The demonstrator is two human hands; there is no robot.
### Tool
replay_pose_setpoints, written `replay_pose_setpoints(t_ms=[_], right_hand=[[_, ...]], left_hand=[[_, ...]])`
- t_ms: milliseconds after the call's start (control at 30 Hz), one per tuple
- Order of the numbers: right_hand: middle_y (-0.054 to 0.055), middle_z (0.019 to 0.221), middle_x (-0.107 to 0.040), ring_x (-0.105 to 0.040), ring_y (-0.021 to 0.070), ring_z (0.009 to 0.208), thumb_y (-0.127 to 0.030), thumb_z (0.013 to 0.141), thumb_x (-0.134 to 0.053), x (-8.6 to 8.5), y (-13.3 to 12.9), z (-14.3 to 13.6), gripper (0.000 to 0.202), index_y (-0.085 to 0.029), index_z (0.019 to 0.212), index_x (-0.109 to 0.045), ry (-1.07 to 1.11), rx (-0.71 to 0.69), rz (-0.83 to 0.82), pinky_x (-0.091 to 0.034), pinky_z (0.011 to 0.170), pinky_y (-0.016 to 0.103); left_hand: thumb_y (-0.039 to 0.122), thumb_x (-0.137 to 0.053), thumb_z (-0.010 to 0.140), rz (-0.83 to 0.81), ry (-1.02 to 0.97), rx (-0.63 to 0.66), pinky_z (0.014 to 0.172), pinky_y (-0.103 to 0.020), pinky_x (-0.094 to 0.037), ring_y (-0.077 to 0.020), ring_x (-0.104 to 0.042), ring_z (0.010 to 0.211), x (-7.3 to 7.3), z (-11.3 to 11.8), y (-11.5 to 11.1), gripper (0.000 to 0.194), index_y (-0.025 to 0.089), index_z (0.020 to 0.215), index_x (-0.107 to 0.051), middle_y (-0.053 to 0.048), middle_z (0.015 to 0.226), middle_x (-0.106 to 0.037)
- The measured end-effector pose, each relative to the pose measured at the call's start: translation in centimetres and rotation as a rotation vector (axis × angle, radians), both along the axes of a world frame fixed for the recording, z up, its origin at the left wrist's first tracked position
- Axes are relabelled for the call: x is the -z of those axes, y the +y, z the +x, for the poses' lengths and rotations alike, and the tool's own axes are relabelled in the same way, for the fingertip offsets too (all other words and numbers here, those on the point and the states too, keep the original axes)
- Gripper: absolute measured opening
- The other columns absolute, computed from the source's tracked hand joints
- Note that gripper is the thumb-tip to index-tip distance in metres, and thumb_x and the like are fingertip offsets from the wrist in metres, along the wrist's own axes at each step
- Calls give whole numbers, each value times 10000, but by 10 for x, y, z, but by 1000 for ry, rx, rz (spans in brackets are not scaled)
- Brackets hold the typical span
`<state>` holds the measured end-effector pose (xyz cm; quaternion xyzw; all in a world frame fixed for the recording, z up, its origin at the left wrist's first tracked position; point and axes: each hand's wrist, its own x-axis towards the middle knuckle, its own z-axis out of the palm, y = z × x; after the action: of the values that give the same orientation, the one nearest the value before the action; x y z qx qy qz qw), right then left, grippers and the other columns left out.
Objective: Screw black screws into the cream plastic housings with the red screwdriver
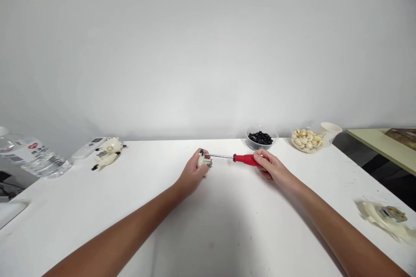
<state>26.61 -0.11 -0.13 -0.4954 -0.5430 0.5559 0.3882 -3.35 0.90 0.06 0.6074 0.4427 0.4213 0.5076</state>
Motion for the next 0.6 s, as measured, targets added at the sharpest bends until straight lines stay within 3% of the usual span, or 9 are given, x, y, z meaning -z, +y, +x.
replay_pose_setpoints(t_ms=[133, 267, 367, 467, 600], right_hand=[[-24, 844, -542, -434, 138, 646, -556, 867, -741, -11, -9, -3, 424, -276, 1120, -547, -112, 11, 189, -324, 572, 259], [6, 906, -589, -463, 158, 690, -521, 893, -709, -14, -15, -4, 351, -255, 1093, -595, -226, 54, 326, -347, 607, 279], [-21, 763, -511, -415, 145, 636, -520, 919, -678, -11, -14, -3, 304, -232, 948, -585, -235, 34, 295, -309, 579, 273], [-46, 644, -396, -328, 120, 573, -570, 957, -620, -4, -9, -3, 415, -215, 778, -499, -186, 38, 228, -229, 540, 268], [-83, 517, -256, -180, 96, 473, -666, 974, -533, 4, -4, -5, 520, -213, 719, -500, -16, 14, -53, -117, 493, 290]], left_hand=[[239, -564, 770, -35, -23, -29, 572, -231, -423, -141, -462, 685, 6, -2, 5, 254, 224, 1017, -512, 8, 847, -522], [256, -568, 771, -41, -65, 2, 542, -242, -426, -138, -450, 662, 11, -4, 7, 226, 214, 988, -519, 0, 854, -515], [257, -566, 786, -34, -75, 21, 533, -243, -422, -131, -432, 645, 12, -4, 7, 192, 211, 965, -515, 0, 852, -502], [241, -568, 783, -13, -69, 18, 549, -241, -430, -134, -438, 663, 11, -3, 5, 199, 216, 972, -512, 1, 858, -503], [166, -542, 746, 26, -19, 29, 567, -226, -423, -135, -445, 676, 7, -2, 1, 253, 226, 988, -503, 17, 828, -492]])
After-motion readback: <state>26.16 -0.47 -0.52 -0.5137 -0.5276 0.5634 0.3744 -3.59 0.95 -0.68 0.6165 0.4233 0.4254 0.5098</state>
